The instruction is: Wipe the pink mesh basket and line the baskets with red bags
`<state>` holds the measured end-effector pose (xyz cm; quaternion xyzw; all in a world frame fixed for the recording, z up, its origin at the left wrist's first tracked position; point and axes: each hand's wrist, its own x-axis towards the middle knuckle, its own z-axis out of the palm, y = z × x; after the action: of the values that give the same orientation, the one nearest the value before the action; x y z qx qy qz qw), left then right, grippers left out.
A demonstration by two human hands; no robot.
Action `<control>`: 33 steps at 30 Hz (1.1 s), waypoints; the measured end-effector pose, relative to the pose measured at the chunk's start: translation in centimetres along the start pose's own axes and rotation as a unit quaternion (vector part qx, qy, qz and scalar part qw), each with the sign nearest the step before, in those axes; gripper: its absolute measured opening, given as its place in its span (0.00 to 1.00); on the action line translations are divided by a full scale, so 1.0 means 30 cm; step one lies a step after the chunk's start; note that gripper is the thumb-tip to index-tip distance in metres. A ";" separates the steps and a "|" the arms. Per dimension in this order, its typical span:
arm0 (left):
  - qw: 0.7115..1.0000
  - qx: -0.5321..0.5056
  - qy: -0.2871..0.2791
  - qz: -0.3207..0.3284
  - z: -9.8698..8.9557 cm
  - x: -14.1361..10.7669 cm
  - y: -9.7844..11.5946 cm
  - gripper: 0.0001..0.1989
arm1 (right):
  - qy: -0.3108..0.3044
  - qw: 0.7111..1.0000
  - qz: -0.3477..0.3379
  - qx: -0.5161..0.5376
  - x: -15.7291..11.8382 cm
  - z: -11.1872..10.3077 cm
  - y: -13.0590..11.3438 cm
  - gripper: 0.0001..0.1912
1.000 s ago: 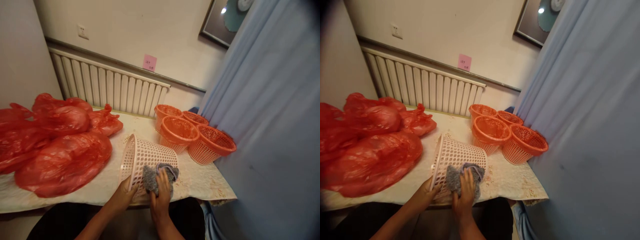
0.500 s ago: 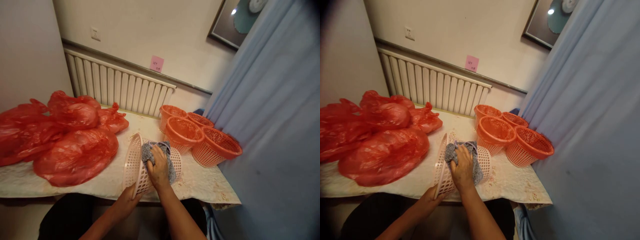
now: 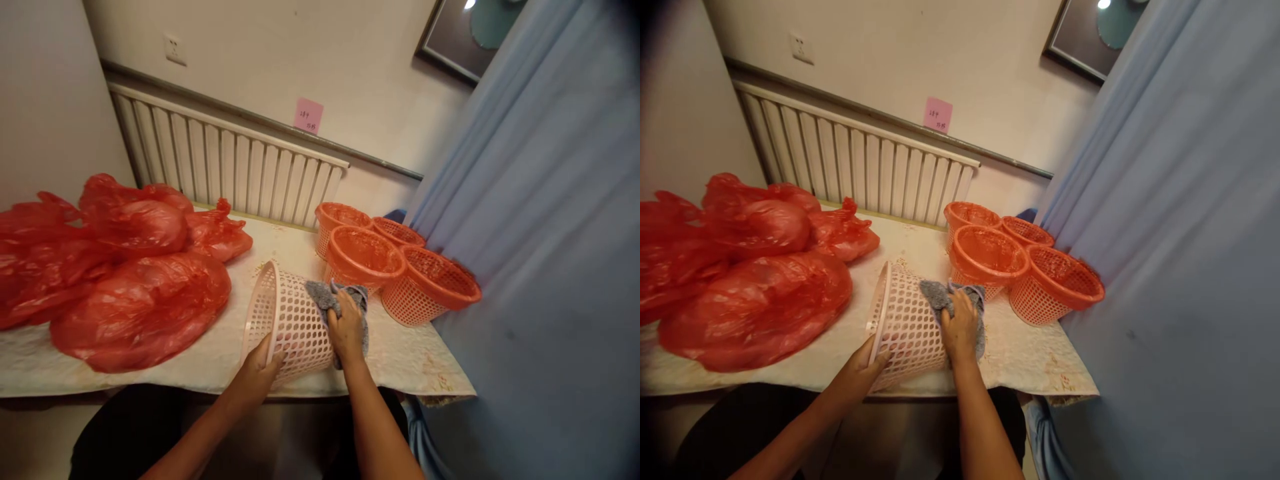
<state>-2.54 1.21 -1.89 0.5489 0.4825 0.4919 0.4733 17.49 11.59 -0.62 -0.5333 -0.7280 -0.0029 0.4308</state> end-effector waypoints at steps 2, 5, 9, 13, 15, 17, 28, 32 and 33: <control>1.000 0.012 0.003 0.004 -0.005 -0.003 -0.009 0.24 | 0.024 0.999 0.025 -0.003 0.000 -0.015 0.082 0.22; 1.000 0.024 0.011 0.010 -0.011 -0.008 -0.020 0.23 | 0.052 0.994 0.085 0.049 -0.033 -0.037 0.183 0.22; 1.000 0.020 0.007 0.009 -0.023 -0.026 -0.032 0.23 | 0.093 0.957 0.243 0.131 -0.158 -0.042 0.247 0.20; 1.000 0.011 0.002 0.002 -0.046 -0.041 -0.052 0.23 | 0.129 0.936 0.298 0.139 -0.331 -0.012 0.241 0.22; 1.000 0.013 0.004 -0.008 -0.060 -0.043 -0.064 0.24 | 0.140 0.927 0.307 0.164 -0.399 0.003 0.230 0.21; 1.000 0.017 0.002 -0.019 -0.076 -0.043 -0.074 0.24 | 0.149 0.921 0.312 0.178 -0.440 0.010 0.217 0.21; 0.993 -0.027 0.045 -0.104 -0.260 -0.050 -0.099 0.28 | 0.061 0.975 0.056 0.204 -0.194 -0.174 0.142 0.22; 0.995 -0.007 0.028 -0.098 -0.277 -0.032 -0.109 0.26 | -0.064 0.946 0.117 0.297 -0.044 -0.176 0.214 0.16; 0.995 -0.002 0.028 -0.091 -0.275 -0.029 -0.112 0.26 | -0.087 0.926 0.152 0.335 -0.024 -0.158 0.238 0.15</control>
<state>-11.02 1.01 -4.74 0.4880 0.5423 0.4626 0.5038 26.07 11.92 -1.33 -0.4602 -0.6316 0.3529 0.5145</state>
